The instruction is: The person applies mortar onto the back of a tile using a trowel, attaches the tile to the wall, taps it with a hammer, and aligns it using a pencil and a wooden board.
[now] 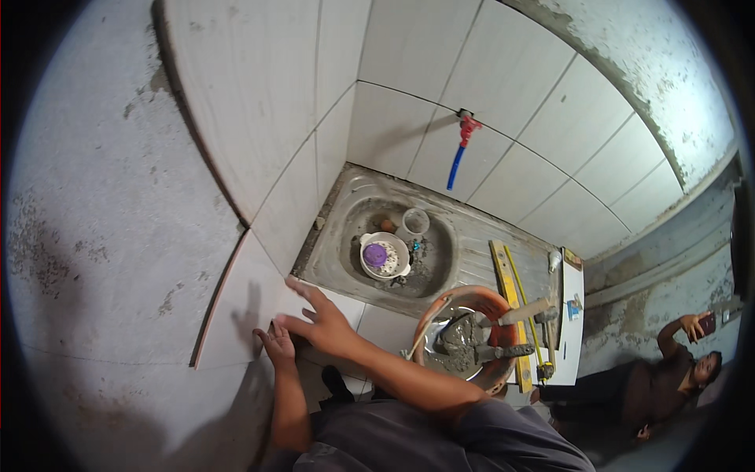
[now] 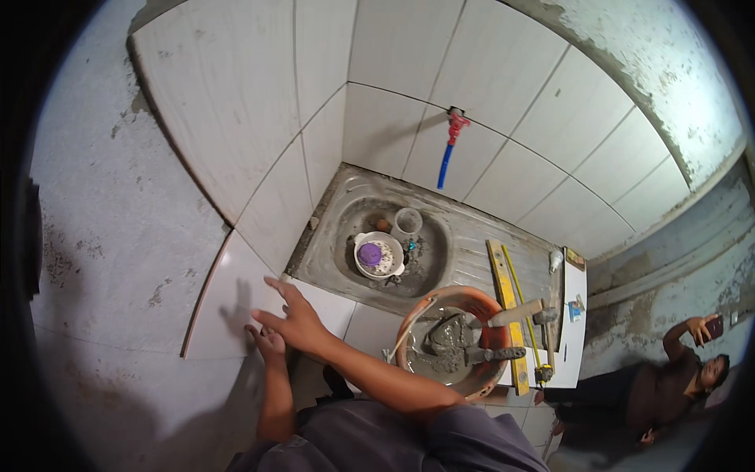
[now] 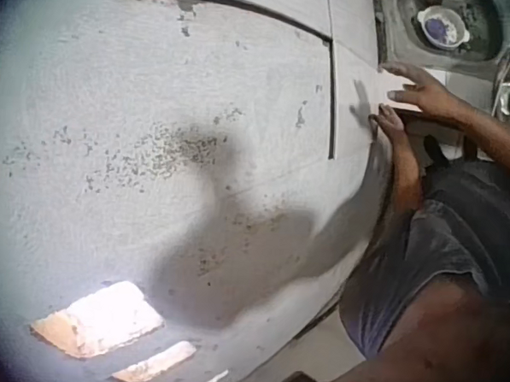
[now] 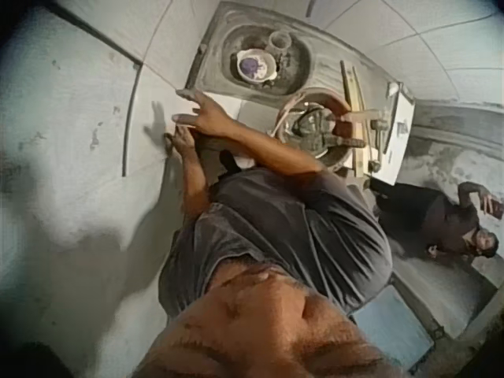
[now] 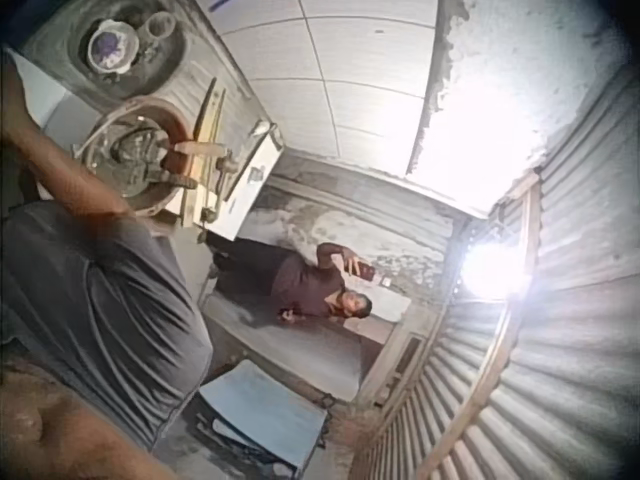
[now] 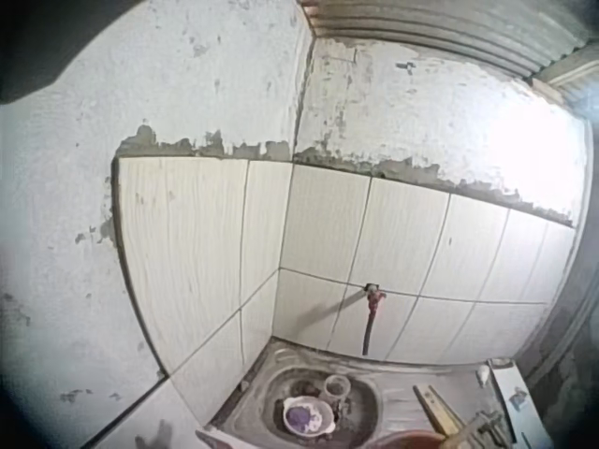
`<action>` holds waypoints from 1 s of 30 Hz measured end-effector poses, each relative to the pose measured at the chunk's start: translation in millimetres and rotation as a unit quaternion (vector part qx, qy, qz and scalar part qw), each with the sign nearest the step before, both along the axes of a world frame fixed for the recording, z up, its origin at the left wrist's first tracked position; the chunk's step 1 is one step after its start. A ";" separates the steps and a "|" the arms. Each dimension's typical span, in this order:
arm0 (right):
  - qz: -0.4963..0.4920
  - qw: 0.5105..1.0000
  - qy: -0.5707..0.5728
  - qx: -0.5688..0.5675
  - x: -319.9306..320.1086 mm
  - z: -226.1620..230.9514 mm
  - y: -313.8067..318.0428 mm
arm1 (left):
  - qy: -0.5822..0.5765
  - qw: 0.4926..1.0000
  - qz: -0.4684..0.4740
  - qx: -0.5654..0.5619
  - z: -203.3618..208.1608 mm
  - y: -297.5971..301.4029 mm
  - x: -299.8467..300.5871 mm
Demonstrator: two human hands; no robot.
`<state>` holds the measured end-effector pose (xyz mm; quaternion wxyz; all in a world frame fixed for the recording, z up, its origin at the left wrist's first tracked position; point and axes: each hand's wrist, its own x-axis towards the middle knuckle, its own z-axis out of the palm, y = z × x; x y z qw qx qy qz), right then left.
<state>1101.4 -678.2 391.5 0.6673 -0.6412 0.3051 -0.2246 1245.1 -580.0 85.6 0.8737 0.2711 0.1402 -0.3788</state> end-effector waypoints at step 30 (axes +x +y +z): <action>-0.701 0.399 0.590 0.029 -743.6 -216.9 57.6 | 0.050 0.988 0.059 0.133 42.2 -10.8 -5.1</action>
